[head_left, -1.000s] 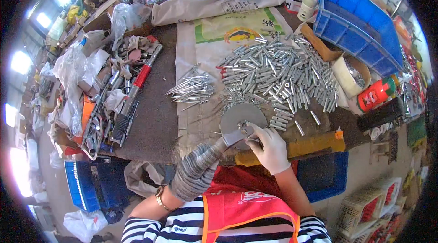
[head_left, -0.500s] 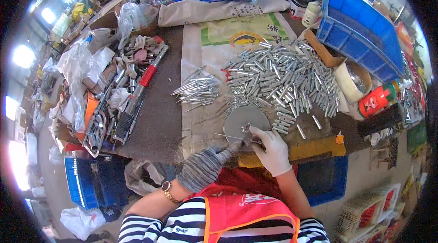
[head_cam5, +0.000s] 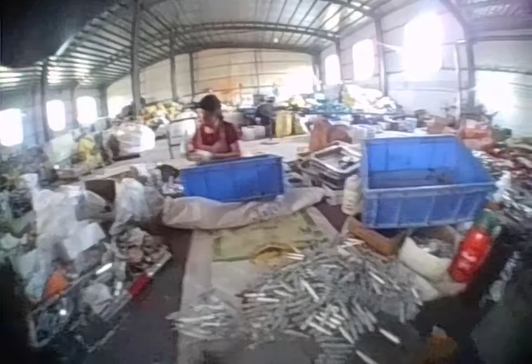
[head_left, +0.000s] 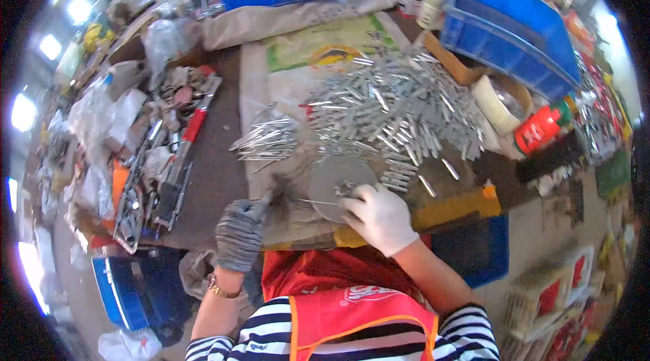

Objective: The person assembles metal fasteners by picking up small pins and inserting them one at a time into metal anchor sleeves by hand.

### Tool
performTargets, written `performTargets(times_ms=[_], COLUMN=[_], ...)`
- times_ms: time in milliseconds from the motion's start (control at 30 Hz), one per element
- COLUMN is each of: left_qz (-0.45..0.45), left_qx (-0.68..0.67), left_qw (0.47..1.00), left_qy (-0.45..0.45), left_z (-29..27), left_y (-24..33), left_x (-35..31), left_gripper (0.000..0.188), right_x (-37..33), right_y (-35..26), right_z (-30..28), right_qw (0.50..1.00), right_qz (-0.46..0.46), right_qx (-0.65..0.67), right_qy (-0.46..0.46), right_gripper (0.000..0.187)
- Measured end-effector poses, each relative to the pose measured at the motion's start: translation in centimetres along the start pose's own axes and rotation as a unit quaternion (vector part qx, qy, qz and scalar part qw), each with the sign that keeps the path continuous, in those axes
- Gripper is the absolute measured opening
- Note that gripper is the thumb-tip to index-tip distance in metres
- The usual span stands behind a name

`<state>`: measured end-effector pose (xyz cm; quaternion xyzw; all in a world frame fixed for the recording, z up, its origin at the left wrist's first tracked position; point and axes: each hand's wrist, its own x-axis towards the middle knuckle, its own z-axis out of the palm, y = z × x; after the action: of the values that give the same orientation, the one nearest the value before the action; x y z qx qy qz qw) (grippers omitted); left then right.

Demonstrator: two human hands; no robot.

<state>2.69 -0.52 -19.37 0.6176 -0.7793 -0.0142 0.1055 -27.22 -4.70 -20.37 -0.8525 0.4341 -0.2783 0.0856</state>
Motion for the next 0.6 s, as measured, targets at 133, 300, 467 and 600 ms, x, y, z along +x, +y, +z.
performTargets(times_ms=[133, 300, 467, 600], left_qz=[-0.011, -0.006, 0.009, 0.006], left_qx=[0.028, 0.036, 0.034, 0.03], left_qw=[0.998, 0.992, 0.99, 0.993], left_qy=[0.057, 0.123, 0.134, 0.117], left_z=[2.8, 5.8, 6.6, 5.7], left_y=[-0.8, -2.3, -3.2, -2.3], left_x=[-0.6, -1.2, -1.9, -1.3], left_gripper=[0.04, 0.035, 0.038, 0.04], right_x=[0.9, -1.8, -13.4, -27.6], right_y=[0.1, 2.5, 8.3, 12.3], right_z=[0.7, -3.5, -13.8, -13.6], right_qw=[1.0, 0.996, 0.891, 0.768], right_qz=[0.013, 0.08, 0.4, 0.572], right_qx=[-0.018, 0.003, -0.118, -0.187], right_qy=[-0.009, 0.038, 0.179, 0.219], right_gripper=[0.013, 0.016, 0.022, 0.022])
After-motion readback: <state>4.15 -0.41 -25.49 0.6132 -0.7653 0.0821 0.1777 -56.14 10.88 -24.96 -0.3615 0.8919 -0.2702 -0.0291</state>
